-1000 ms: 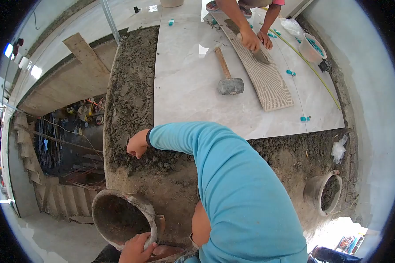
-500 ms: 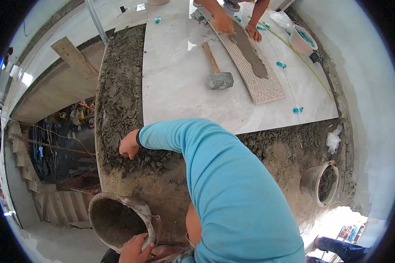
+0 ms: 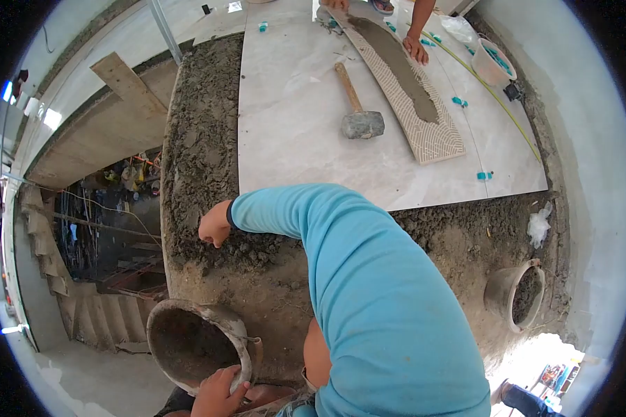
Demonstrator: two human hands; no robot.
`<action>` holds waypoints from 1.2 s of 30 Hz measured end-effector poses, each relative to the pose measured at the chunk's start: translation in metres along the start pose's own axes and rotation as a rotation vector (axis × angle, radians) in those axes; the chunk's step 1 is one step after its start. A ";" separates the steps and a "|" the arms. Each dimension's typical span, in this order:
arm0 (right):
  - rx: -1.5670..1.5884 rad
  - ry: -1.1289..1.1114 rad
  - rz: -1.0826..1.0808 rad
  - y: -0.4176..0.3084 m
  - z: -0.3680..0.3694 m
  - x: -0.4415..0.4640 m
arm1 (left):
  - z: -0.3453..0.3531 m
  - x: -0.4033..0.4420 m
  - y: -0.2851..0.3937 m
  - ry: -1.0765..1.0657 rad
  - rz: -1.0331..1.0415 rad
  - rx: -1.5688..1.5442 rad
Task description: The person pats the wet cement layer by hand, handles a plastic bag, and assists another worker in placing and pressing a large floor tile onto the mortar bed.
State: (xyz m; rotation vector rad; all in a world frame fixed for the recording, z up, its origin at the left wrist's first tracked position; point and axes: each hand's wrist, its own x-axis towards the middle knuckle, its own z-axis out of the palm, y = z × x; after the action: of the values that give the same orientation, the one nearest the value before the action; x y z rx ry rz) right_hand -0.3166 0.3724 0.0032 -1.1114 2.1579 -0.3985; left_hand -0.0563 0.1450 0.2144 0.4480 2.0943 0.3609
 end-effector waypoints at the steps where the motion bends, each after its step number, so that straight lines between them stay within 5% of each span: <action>1: 0.006 0.002 0.005 0.000 0.000 0.000 | 0.000 0.000 0.001 0.009 0.003 0.003; 15: -0.006 0.032 -0.022 0.001 0.003 0.001 | -0.003 -0.004 0.001 0.109 0.152 -0.040; 20: -0.009 0.000 0.007 -0.003 0.002 -0.002 | -0.042 -0.031 0.027 0.216 0.286 -0.490; 26: -0.022 -0.002 -0.001 -0.005 0.003 -0.002 | -0.021 -0.024 0.018 0.435 0.221 -0.572; 36: -0.028 -0.021 -0.009 -0.004 0.004 0.000 | -0.006 -0.020 0.029 0.370 0.219 -0.541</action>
State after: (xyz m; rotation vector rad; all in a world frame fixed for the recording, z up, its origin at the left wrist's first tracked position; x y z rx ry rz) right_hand -0.3114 0.3704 0.0023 -1.1362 2.1466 -0.3600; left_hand -0.0466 0.1613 0.2440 0.2980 2.1821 1.1783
